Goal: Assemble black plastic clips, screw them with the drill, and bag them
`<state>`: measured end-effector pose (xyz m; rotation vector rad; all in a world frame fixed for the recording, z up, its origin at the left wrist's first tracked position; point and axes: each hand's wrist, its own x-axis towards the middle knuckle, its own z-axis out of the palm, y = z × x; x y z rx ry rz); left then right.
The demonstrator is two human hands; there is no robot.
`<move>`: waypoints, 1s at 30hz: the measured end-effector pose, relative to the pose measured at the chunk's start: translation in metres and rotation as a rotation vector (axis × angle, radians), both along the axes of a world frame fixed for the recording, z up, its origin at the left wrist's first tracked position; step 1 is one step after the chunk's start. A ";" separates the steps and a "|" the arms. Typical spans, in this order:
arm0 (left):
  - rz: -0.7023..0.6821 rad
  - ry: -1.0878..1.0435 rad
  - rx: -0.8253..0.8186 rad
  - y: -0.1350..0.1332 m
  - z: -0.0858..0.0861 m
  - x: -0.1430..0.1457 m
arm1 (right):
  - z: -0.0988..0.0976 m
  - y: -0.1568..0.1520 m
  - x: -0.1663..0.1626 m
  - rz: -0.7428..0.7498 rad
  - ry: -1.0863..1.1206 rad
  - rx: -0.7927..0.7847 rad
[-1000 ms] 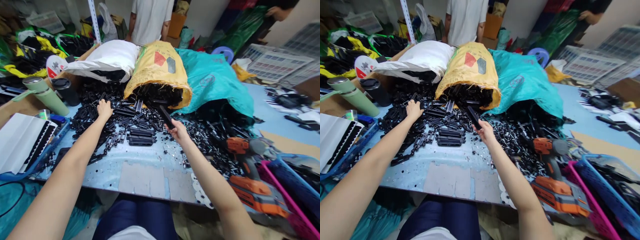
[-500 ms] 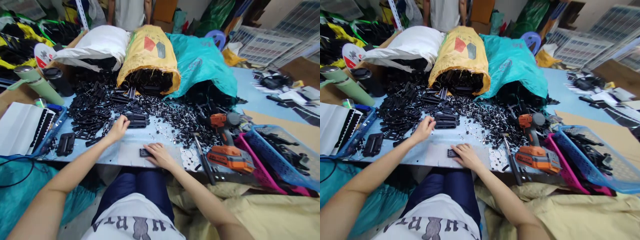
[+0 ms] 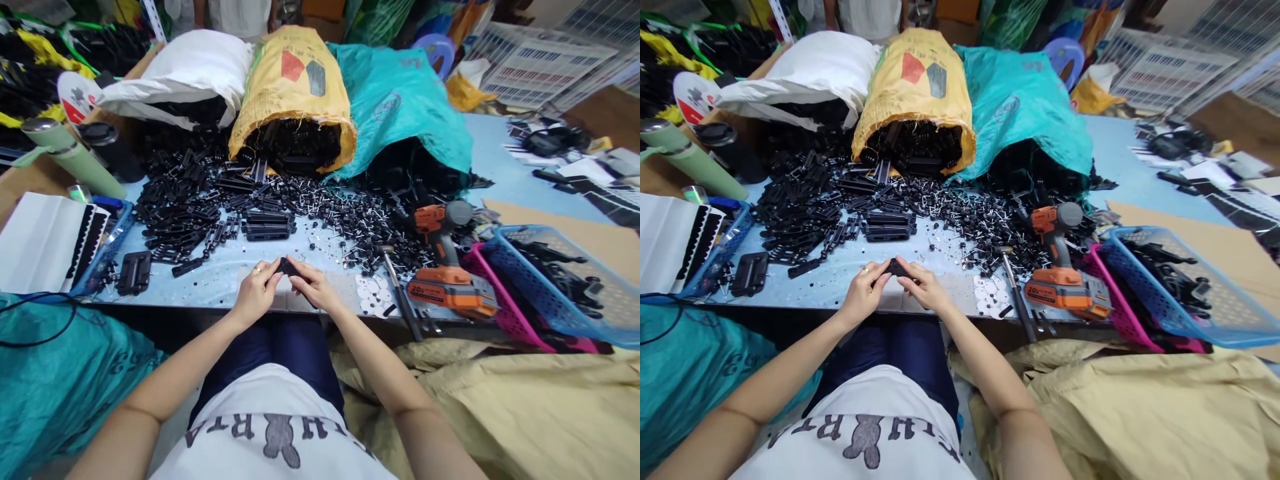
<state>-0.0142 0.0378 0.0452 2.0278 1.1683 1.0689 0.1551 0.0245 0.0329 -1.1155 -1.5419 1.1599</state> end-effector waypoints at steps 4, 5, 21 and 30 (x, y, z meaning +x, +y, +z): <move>0.183 -0.118 0.167 -0.006 0.003 0.014 | -0.005 -0.010 -0.021 -0.193 0.054 0.102; 0.171 -0.124 0.191 -0.005 0.002 0.016 | -0.007 -0.012 -0.026 -0.205 0.049 0.113; -0.395 0.748 0.166 0.022 -0.036 0.009 | 0.030 0.185 0.216 -0.969 -1.417 -0.337; -0.123 0.878 0.142 0.016 -0.041 -0.007 | 0.044 0.194 0.249 -1.021 -1.418 -0.233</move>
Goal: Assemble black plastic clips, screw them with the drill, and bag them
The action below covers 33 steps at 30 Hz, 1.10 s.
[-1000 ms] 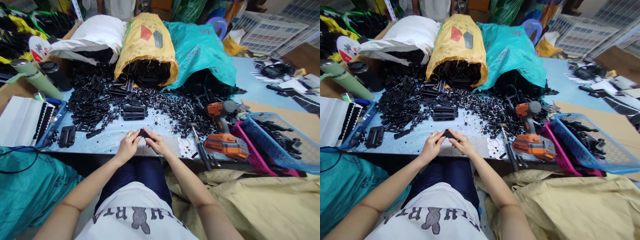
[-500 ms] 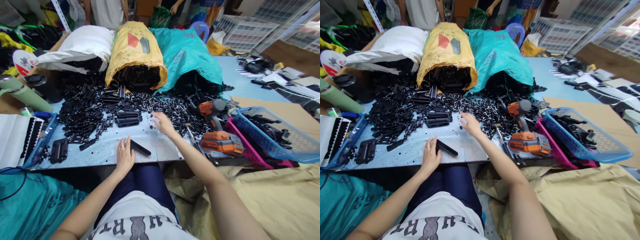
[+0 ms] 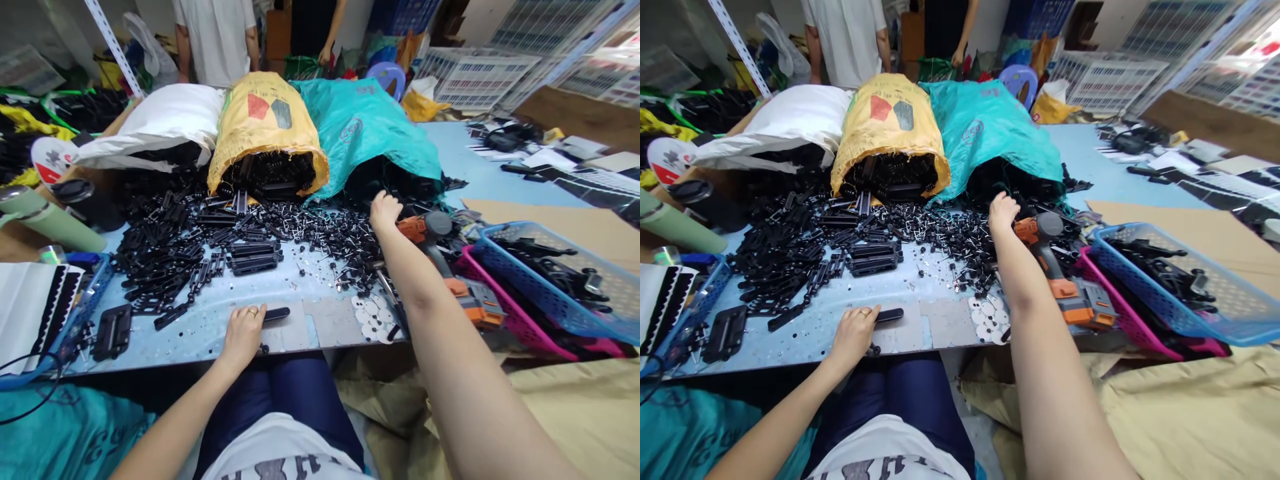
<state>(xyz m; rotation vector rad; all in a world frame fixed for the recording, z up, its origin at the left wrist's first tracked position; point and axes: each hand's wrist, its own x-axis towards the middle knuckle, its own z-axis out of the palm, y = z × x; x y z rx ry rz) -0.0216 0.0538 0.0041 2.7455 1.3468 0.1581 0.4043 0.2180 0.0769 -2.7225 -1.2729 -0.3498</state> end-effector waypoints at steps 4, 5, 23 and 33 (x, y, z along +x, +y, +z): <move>0.041 -0.220 -0.067 0.003 0.005 0.000 | 0.059 -0.021 -0.040 0.388 -0.043 0.329; 0.047 -0.326 -0.061 0.005 0.009 0.001 | 0.072 -0.034 -0.058 0.498 0.008 0.395; -0.166 -0.198 -0.205 0.011 0.009 0.022 | -0.030 -0.209 -0.191 1.054 0.708 -0.056; -0.226 -0.084 -0.227 0.010 0.015 0.024 | -0.056 -0.221 -0.196 1.205 0.183 -0.441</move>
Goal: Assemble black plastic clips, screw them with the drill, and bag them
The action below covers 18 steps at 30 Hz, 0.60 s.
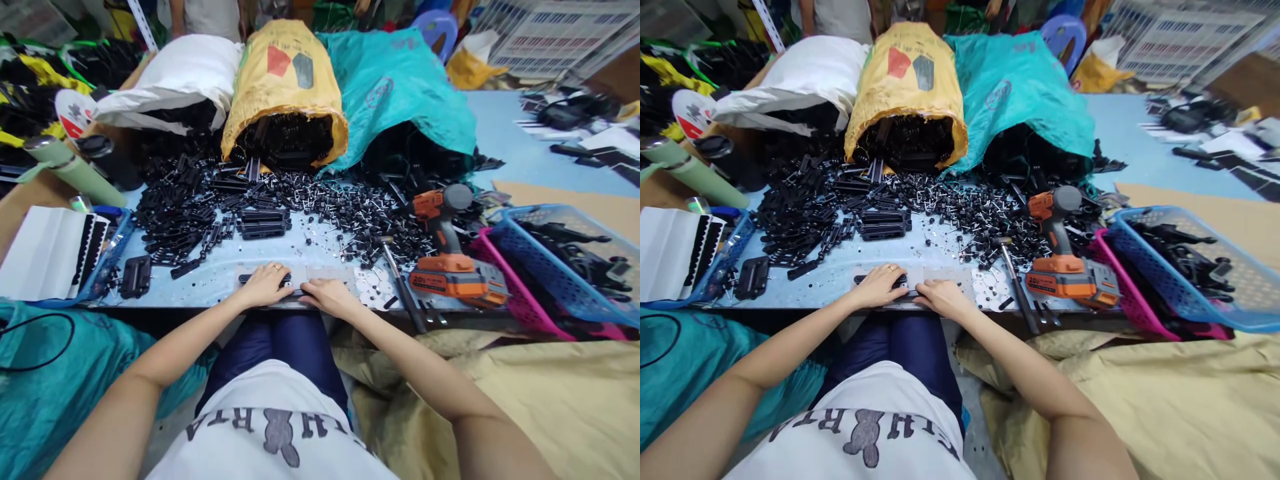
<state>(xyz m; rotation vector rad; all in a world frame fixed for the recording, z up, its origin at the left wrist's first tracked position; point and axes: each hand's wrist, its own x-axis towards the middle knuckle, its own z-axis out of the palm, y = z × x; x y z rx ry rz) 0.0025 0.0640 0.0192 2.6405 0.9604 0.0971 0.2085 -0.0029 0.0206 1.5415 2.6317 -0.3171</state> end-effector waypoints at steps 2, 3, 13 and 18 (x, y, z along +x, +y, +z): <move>0.008 -0.022 0.014 -0.002 -0.002 -0.002 | 0.005 0.000 -0.005 -0.011 -0.018 0.035; 0.011 -0.039 0.026 -0.003 -0.004 -0.003 | 0.008 -0.001 -0.007 -0.020 -0.035 0.060; 0.013 -0.183 0.041 -0.004 -0.014 -0.013 | 0.026 0.005 -0.010 0.036 -0.081 0.154; -0.076 -0.138 -0.035 0.026 -0.004 0.024 | 0.013 0.034 0.023 -0.063 0.052 0.050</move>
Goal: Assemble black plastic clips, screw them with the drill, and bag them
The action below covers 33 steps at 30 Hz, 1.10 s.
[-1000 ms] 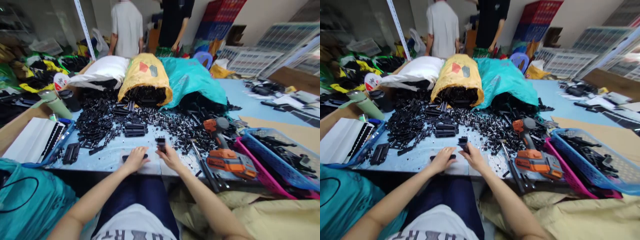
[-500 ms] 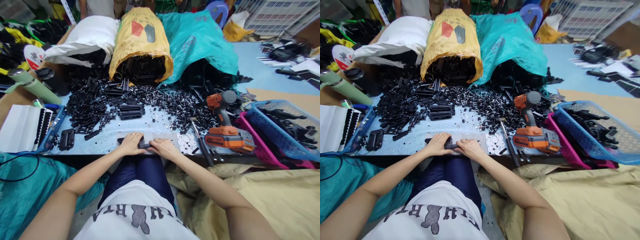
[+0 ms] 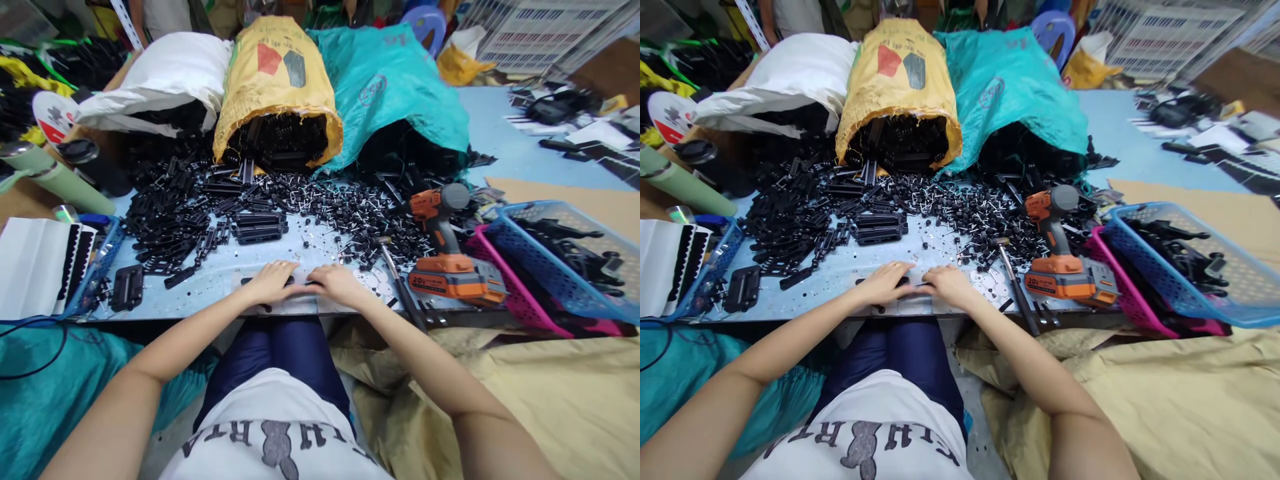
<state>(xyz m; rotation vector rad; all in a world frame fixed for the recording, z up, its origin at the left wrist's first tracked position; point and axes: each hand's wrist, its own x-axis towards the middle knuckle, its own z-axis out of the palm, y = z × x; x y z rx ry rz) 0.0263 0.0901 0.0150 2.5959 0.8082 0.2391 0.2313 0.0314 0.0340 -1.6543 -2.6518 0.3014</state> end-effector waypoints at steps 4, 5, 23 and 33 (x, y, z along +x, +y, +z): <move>0.215 0.013 -0.038 0.038 0.008 0.069 | 0.000 0.065 0.018 -0.251 0.005 0.162; 0.257 0.016 -0.057 0.045 0.010 0.083 | 0.001 0.084 0.020 -0.263 -0.013 0.205; 0.979 -0.945 -1.251 -0.029 0.003 -0.101 | -0.022 -0.002 -0.035 -0.148 0.822 0.321; 0.859 -0.677 -0.935 -0.023 0.016 -0.099 | -0.027 -0.014 -0.044 -0.112 0.687 0.346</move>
